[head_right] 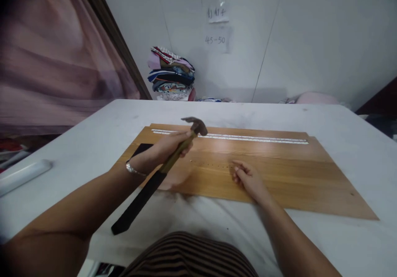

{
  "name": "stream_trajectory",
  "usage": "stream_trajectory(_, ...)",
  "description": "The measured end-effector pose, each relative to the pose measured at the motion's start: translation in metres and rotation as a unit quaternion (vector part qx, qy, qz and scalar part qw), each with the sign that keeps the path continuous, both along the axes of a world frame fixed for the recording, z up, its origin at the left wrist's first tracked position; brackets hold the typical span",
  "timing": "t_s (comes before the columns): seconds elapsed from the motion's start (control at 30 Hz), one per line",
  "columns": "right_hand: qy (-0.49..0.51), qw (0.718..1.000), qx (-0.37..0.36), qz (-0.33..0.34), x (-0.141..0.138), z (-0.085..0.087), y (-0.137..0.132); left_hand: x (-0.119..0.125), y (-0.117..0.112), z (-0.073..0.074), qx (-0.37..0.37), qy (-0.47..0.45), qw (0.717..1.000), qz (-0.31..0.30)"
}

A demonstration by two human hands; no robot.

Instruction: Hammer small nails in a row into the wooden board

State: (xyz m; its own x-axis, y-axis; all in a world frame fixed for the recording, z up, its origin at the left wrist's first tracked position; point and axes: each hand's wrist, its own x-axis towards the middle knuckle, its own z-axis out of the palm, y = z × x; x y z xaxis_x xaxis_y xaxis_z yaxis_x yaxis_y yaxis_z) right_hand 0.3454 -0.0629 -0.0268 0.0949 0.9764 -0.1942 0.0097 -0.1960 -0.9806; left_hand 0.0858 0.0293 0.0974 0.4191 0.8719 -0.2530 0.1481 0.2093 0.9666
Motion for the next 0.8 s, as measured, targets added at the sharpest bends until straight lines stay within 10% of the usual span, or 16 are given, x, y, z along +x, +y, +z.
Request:
stream_trajectory(0.33, 0.089, 0.981, 0.104, 0.138, -0.025, 0.093, 0.022, 0.065, 0.049, 0.055, 0.011, -0.261, 0.955, 0.140)
stream_trajectory(0.5, 0.114, 0.973, 0.093, 0.176, -0.039, 0.120, 0.031, 0.078, 0.015, 0.040, 0.021, -0.236, 0.968, 0.077)
stream_trajectory(0.8, 0.156, 0.961, 0.015, 0.227, -0.043, 0.114, 0.035, 0.064, -0.004, 0.013, 0.104, -0.121, 0.984, 0.079)
